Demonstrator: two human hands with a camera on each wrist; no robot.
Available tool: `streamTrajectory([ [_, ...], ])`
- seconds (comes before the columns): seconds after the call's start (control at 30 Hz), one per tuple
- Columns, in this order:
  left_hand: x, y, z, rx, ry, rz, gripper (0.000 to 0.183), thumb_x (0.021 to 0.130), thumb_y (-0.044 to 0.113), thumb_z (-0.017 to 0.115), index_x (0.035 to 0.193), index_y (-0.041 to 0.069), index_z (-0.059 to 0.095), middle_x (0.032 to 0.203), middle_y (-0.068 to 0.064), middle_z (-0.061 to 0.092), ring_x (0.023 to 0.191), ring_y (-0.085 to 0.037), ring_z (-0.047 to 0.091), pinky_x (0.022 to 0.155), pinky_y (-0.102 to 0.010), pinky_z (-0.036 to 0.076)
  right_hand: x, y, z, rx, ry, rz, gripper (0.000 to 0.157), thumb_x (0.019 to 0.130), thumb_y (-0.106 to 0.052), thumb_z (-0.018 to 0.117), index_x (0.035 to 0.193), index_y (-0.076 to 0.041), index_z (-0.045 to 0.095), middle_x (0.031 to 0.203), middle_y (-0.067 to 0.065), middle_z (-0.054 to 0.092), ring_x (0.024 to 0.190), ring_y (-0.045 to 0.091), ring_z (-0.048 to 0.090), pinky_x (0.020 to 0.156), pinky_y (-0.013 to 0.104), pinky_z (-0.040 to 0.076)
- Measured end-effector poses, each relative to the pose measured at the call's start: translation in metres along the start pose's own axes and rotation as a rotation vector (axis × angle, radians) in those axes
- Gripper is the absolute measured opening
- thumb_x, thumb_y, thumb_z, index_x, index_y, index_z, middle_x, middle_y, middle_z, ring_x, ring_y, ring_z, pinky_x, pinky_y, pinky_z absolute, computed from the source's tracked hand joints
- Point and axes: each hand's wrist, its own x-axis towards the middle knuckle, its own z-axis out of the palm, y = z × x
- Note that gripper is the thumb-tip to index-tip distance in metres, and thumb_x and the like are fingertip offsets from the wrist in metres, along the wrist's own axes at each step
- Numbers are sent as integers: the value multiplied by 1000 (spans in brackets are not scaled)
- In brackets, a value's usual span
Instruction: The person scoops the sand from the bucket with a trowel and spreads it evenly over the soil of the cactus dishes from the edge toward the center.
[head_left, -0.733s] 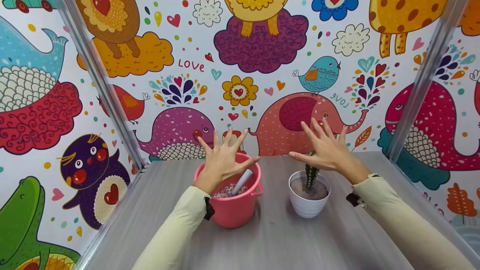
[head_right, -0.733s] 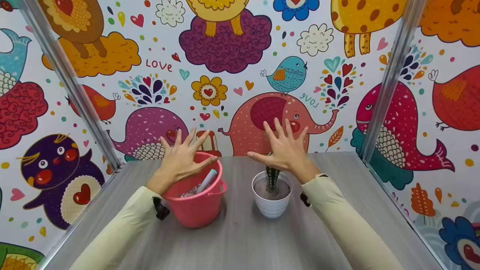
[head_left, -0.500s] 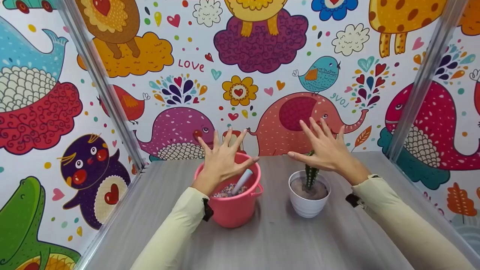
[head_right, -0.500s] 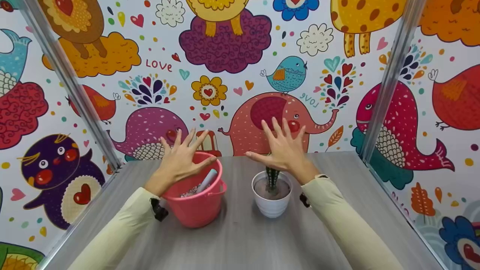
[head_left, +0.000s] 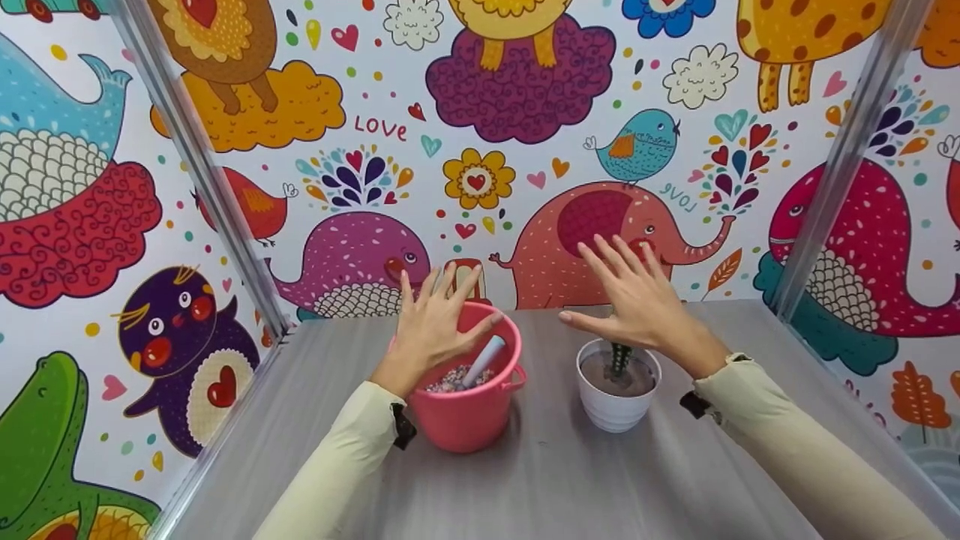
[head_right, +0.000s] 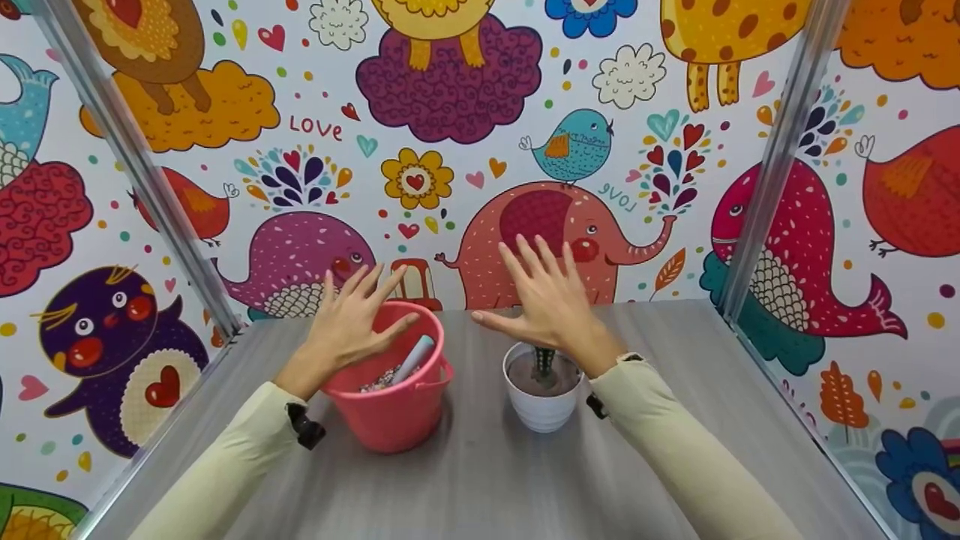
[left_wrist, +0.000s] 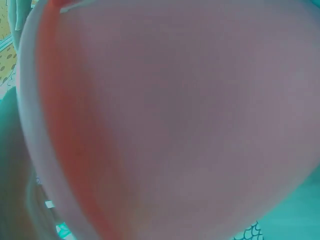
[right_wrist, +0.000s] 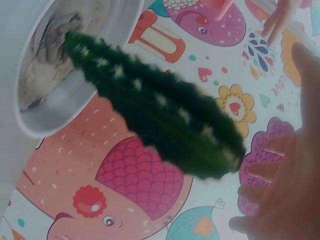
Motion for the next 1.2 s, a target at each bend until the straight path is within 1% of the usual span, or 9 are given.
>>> streamTrajectory([
  [0.13, -6, -5, 0, -33, 6, -5, 89, 99, 85, 36, 173, 36, 25, 178, -10, 32, 166, -38, 28, 133, -69, 8, 2, -11, 2, 6, 24, -35, 110, 89, -87, 57, 175, -29, 19, 182, 7, 21, 170, 37, 13, 134, 68, 5],
  [0.3, -15, -13, 0, -61, 9, -15, 86, 102, 80, 38, 172, 32, 29, 176, -9, 37, 164, -34, 33, 134, -61, 22, 3, -25, 6, 35, 48, -68, 104, 93, -80, 60, 174, -27, 22, 181, 5, 25, 169, 36, 19, 135, 65, 13],
  [0.53, -25, -14, 1, -123, 33, -19, 82, 103, 78, 42, 168, 27, 42, 169, -9, 49, 157, -35, 45, 126, -63, 38, 3, -44, 21, 119, 65, -88, 97, 95, -70, 67, 173, -30, 26, 180, 2, 29, 165, 34, 32, 125, 70, 34],
  [0.67, -29, -12, 4, -123, 60, 20, 76, 105, 71, 50, 161, 20, 52, 157, -9, 62, 149, -34, 53, 124, -61, 41, 0, -55, 34, 181, 59, -88, 94, 95, -66, 71, 172, -32, 29, 179, 1, 32, 163, 33, 37, 120, 69, 42],
  [0.77, -28, -9, 8, -103, 79, 55, 67, 106, 61, 56, 154, 15, 59, 147, -10, 69, 142, -33, 59, 124, -60, 42, -3, -63, 44, 210, 49, -74, 91, 95, -62, 73, 171, -32, 33, 178, 0, 34, 161, 32, 41, 116, 66, 47],
  [0.9, -25, -5, 11, -94, 83, 90, 52, 107, 47, 62, 146, 12, 65, 141, -9, 74, 137, -32, 63, 122, -57, 45, -6, -71, 58, 265, 34, -42, 86, 96, -59, 74, 169, -28, 39, 175, 3, 39, 157, 33, 48, 111, 65, 52],
  [1.0, -23, -2, 14, -108, 77, 104, 46, 106, 42, 66, 141, 12, 68, 137, -8, 76, 135, -31, 66, 119, -55, 49, -8, -76, 68, 337, 26, -23, 81, 99, -56, 73, 167, -25, 42, 173, 6, 43, 154, 35, 50, 112, 65, 51],
  [1.1, -21, 1, 17, -136, 64, 111, 41, 105, 39, 69, 136, 12, 71, 120, -7, 80, 115, -28, 74, 103, -48, 59, -11, -80, 79, 407, 20, -16, 78, 101, -57, 71, 165, -23, 44, 170, 7, 47, 153, 34, 52, 114, 62, 51],
  [1.2, -20, 3, 19, -161, 38, 111, 35, 104, 36, 70, 130, 13, 74, 103, -5, 79, 93, -22, 73, 85, -40, 63, -13, -83, 88, 499, 27, -25, 74, 103, -52, 70, 164, -19, 46, 166, 7, 51, 149, 32, 56, 112, 55, 55],
])
